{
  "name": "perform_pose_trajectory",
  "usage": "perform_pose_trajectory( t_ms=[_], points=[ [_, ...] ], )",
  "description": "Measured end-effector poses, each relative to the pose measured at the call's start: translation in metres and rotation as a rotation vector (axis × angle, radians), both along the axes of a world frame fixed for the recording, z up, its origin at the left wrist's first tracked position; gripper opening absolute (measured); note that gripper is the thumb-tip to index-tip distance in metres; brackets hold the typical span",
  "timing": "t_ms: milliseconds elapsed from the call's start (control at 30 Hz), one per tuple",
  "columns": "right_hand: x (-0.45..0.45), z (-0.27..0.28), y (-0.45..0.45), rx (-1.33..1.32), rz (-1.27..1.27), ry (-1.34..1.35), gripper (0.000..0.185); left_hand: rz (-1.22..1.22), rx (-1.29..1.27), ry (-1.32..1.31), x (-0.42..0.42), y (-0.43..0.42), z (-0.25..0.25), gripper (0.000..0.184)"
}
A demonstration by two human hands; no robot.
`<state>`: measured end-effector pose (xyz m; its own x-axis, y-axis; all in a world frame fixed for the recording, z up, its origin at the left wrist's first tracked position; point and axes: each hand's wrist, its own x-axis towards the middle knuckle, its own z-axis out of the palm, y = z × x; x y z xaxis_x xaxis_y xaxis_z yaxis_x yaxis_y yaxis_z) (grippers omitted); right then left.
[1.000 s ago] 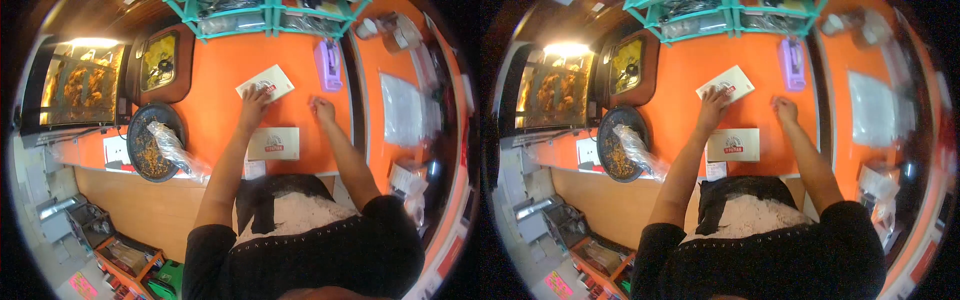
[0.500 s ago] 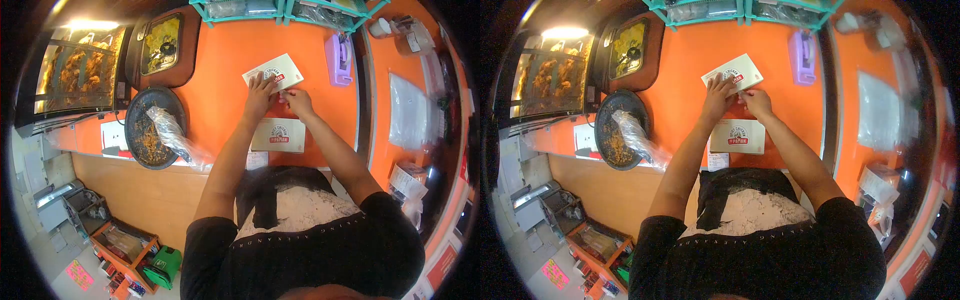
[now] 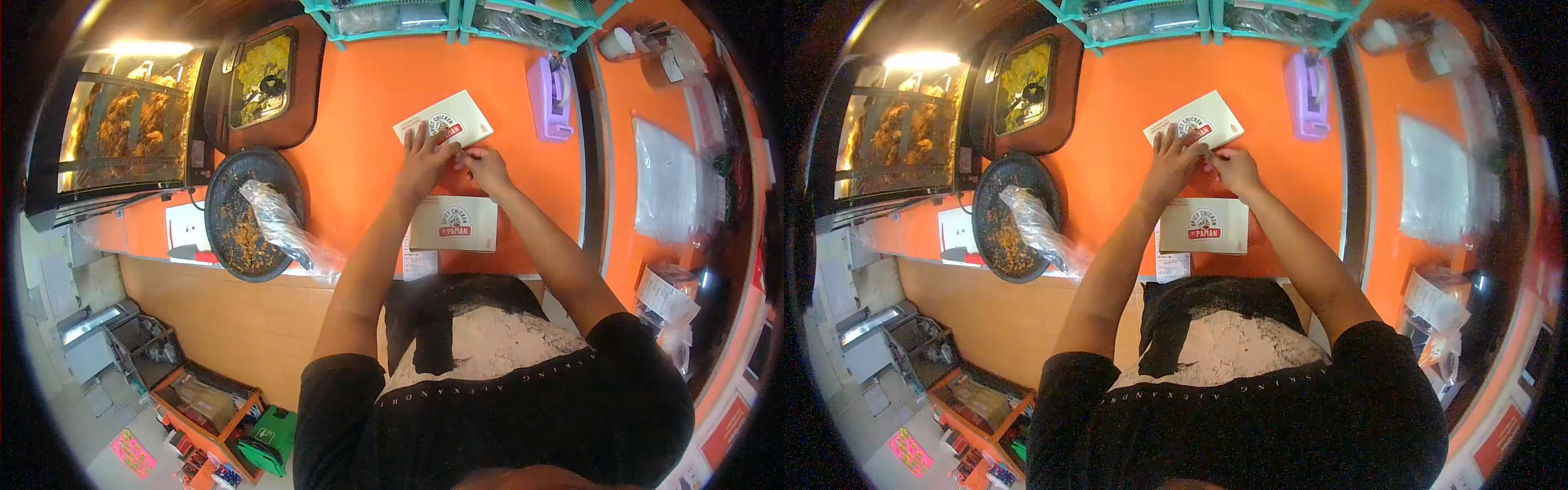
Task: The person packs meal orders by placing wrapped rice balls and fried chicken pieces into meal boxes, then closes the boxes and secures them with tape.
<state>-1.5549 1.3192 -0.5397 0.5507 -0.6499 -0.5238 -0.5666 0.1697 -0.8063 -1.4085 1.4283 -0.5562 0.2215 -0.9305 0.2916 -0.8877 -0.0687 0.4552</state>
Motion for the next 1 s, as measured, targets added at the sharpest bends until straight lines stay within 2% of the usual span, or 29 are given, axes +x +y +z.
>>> perform_pose_trajectory(
  t_ms=[67, 167, 233, 367, 433, 467, 567, 600, 667, 700, 733, 767, 800, 867, 900, 967, 1000],
  points=[
    [-0.001, -0.008, -0.001, 0.013, 0.007, -0.005, 0.027, -0.036, 0.031, -0.075, 0.004, 0.002, -0.002, 0.041],
    [-0.003, -0.023, -0.006, 0.053, -0.039, -0.115, 0.029, -0.018, -0.032, -0.012, 0.004, 0.001, -0.009, 0.038],
    [-0.003, -0.030, -0.010, -0.058, 0.062, -0.087, 0.027, -0.005, -0.027, 0.014, 0.003, 0.000, -0.007, 0.036],
    [0.002, -0.032, -0.012, -0.091, 0.063, -0.057, 0.028, 0.008, -0.003, 0.053, 0.003, 0.000, -0.006, 0.033],
    [0.002, -0.021, -0.012, -0.080, 0.064, 0.162, 0.030, 0.007, 0.006, 0.046, 0.003, 0.000, -0.007, 0.033],
    [0.002, -0.019, -0.014, -0.084, 0.065, 0.161, 0.030, 0.007, 0.014, 0.036, 0.004, -0.001, -0.007, 0.033],
    [0.003, -0.027, -0.022, -0.176, 0.153, 0.217, 0.036, 0.009, -0.002, 0.061, 0.004, -0.002, -0.005, 0.033],
    [0.009, -0.029, -0.025, -0.228, 0.206, 0.312, 0.035, 0.009, -0.001, 0.061, 0.005, -0.001, -0.005, 0.033],
    [0.006, -0.028, -0.028, -0.284, 0.264, 0.400, 0.034, -0.057, 0.026, 0.049, 0.011, 0.001, -0.004, 0.045],
    [-0.001, -0.006, -0.024, -0.423, 0.296, 0.381, 0.032, -0.052, 0.026, 0.045, 0.008, 0.006, 0.005, 0.045],
    [-0.007, 0.008, -0.018, -0.561, 0.328, 0.360, 0.031, 0.043, -0.053, 0.193, 0.002, 0.014, 0.023, 0.054],
    [-0.022, 0.006, -0.017, -0.454, 0.293, 0.210, 0.039, 0.140, -0.132, 0.343, -0.006, 0.024, 0.040, 0.065],
    [-0.043, 0.004, -0.017, -0.341, 0.260, 0.066, 0.053, 0.150, -0.129, 0.345, -0.012, 0.041, 0.056, 0.065],
    [-0.089, 0.021, 0.003, -0.627, 0.474, -0.134, 0.074, 0.069, -0.049, 0.570, -0.027, 0.086, 0.080, 0.077],
    [-0.098, 0.042, 0.017, -0.611, 0.482, -0.132, 0.074, 0.080, -0.036, 0.577, -0.040, 0.106, 0.080, 0.077],
    [-0.101, 0.081, 0.048, -0.739, 0.889, -0.017, 0.091, 0.237, 0.011, 0.405, -0.062, 0.148, 0.077, 0.075],
    [-0.097, 0.078, 0.058, -0.731, 0.881, -0.021, 0.091, 0.232, 0.022, 0.402, -0.069, 0.173, 0.056, 0.075]
  ],
)
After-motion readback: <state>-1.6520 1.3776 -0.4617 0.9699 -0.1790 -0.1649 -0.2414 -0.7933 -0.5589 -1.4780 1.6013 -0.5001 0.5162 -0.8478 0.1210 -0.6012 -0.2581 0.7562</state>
